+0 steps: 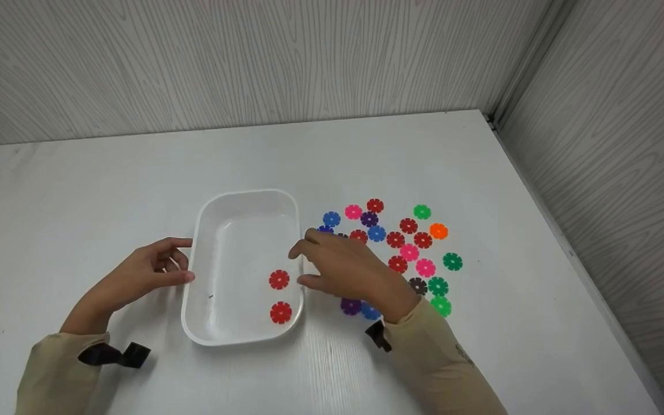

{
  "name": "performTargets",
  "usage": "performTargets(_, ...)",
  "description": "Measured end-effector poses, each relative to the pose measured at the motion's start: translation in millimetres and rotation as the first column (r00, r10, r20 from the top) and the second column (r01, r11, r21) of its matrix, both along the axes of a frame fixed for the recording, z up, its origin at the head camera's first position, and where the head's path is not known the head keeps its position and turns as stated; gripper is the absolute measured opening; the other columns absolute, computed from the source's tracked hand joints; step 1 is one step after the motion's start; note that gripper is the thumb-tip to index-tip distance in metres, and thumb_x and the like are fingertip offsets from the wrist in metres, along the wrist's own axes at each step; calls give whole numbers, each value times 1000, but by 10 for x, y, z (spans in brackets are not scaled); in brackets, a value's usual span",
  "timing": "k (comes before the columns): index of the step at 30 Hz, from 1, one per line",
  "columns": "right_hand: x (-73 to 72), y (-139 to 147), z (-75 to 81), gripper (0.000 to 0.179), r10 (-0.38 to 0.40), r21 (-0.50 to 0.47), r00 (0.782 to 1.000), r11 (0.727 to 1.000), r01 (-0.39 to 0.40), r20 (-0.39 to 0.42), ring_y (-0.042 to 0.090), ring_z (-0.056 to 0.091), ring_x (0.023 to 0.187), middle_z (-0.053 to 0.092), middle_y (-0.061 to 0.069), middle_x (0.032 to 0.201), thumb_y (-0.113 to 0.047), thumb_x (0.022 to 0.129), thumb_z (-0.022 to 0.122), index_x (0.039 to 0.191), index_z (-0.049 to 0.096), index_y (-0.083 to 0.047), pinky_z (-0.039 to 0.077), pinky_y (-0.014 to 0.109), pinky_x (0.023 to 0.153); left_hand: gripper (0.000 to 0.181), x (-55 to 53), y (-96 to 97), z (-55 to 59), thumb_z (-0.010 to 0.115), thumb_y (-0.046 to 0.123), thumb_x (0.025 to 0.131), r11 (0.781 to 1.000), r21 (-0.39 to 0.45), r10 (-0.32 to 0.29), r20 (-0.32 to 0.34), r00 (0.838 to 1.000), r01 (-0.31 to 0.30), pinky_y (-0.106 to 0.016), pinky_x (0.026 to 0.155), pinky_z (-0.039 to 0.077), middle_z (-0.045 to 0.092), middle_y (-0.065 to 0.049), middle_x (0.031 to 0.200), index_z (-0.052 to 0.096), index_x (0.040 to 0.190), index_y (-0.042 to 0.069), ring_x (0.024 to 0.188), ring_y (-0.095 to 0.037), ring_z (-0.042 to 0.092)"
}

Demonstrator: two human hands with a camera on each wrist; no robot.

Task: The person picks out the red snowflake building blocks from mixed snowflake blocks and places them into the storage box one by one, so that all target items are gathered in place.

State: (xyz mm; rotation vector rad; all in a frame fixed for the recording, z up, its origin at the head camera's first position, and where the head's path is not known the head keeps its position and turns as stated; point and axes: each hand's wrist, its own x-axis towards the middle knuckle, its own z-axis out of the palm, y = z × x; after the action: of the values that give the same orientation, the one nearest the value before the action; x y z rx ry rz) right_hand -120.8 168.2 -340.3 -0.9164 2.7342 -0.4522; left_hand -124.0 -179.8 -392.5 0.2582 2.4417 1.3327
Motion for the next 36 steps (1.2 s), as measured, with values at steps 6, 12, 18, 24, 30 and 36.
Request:
performTargets(6,-174,205,-68,41,-93,-27,995,995,94,37,23,63,105,62,6,115,-28,85,73,122,62,-16,57,38,80,65,-3,-12,-1,76,29,82,1000,9,0,-9,1000,0,-27,68,41,58,-3,94,49,136,5,78,-16,54)
performTargets(12,-333,360,-145,40,-183,-32,982,982,184,40,27,60,111,60,8,123,-26,87,72,125,61,-17,55,44,84,65,11,-24,6,75,30,82,1000,8,2,5,1000,-2,-28,69,41,58,-3,94,48,136,5,79,-16,54)
performTargets(18,-477,464,-201,44,-254,37,964,967,252,79,30,57,116,55,11,128,-27,88,70,129,59,-18,54,47,86,66,7,-19,11,76,30,82,1000,9,7,6,1000,-7,-29,69,41,58,-3,95,49,137,6,78,-16,54)
performTargets(24,-646,586,-323,48,-325,96,936,945,314,137,35,50,126,47,14,140,-28,87,71,132,55,-19,50,51,92,66,8,-26,8,76,30,82,1000,12,11,14,1000,-12,-29,68,41,59,-4,95,49,137,6,78,-16,55)
performTargets(30,-749,652,-416,49,-363,124,913,930,345,184,35,47,130,47,14,142,-24,86,72,132,55,-19,45,54,98,65,1,-10,-12,76,31,81,1000,10,14,24,1000,-14,-30,70,41,58,-2,95,50,136,9,78,-16,56)
performTargets(36,-767,662,-449,50,-396,170,898,915,367,190,38,45,131,46,15,143,-24,87,72,133,55,-22,44,57,98,66,-2,-11,-10,76,31,81,1000,10,2,15,1000,-2,-30,69,41,59,-3,96,48,137,7,78,-17,56)
